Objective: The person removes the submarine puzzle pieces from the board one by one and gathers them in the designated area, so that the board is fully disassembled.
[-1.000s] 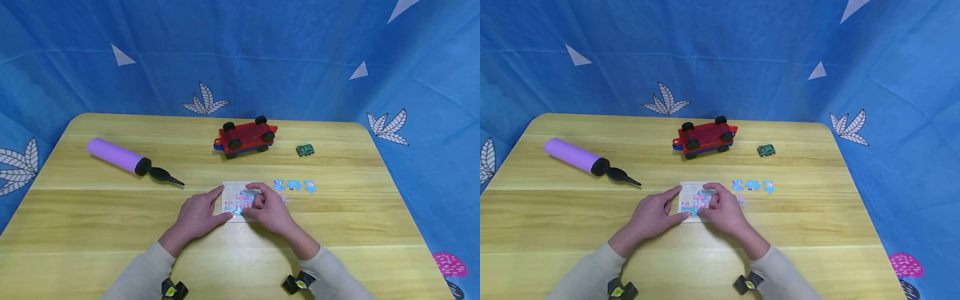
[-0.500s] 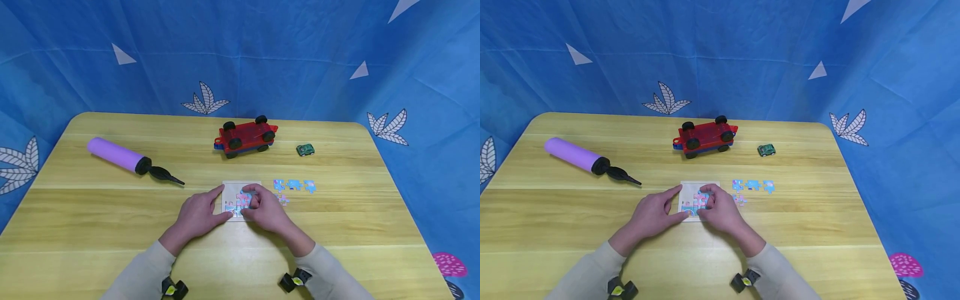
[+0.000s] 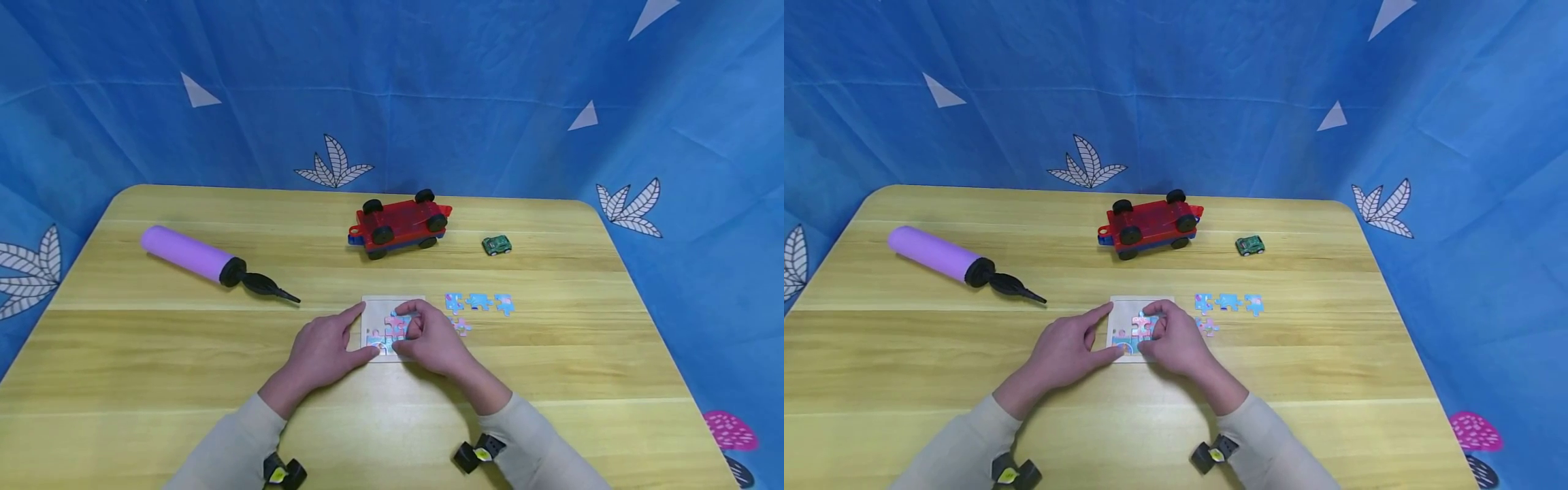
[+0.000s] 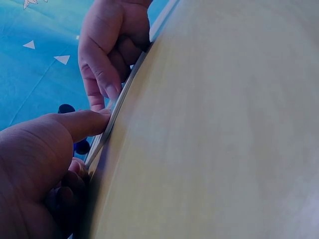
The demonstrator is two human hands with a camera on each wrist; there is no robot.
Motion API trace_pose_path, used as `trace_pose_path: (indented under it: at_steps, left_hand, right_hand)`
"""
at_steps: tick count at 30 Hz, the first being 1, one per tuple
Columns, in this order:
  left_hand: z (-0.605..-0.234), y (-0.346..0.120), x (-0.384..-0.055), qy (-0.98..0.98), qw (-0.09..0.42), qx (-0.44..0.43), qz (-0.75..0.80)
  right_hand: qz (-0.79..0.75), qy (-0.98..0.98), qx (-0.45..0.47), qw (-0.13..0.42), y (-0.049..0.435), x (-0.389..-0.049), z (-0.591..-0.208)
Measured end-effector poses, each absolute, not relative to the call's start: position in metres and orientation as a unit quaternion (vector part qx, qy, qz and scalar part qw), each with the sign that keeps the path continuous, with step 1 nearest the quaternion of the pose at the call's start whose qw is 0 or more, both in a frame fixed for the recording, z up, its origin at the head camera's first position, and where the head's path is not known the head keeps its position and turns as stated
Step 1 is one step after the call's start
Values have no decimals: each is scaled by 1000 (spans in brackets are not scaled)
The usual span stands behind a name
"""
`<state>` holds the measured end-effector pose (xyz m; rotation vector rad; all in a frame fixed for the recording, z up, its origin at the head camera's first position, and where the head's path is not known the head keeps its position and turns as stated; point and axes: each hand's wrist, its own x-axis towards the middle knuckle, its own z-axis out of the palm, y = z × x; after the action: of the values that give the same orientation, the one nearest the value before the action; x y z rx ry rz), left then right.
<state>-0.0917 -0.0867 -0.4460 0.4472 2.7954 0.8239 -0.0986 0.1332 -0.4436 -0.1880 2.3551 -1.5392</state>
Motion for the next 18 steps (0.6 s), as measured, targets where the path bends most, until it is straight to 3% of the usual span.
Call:
trace_pose_path:
  at_steps: [18]
  left_hand:
    - [-447, -87, -92, 943, 91, 156, 278]
  right_hand:
    - [-522, 836, -87, 144, 133, -97, -444]
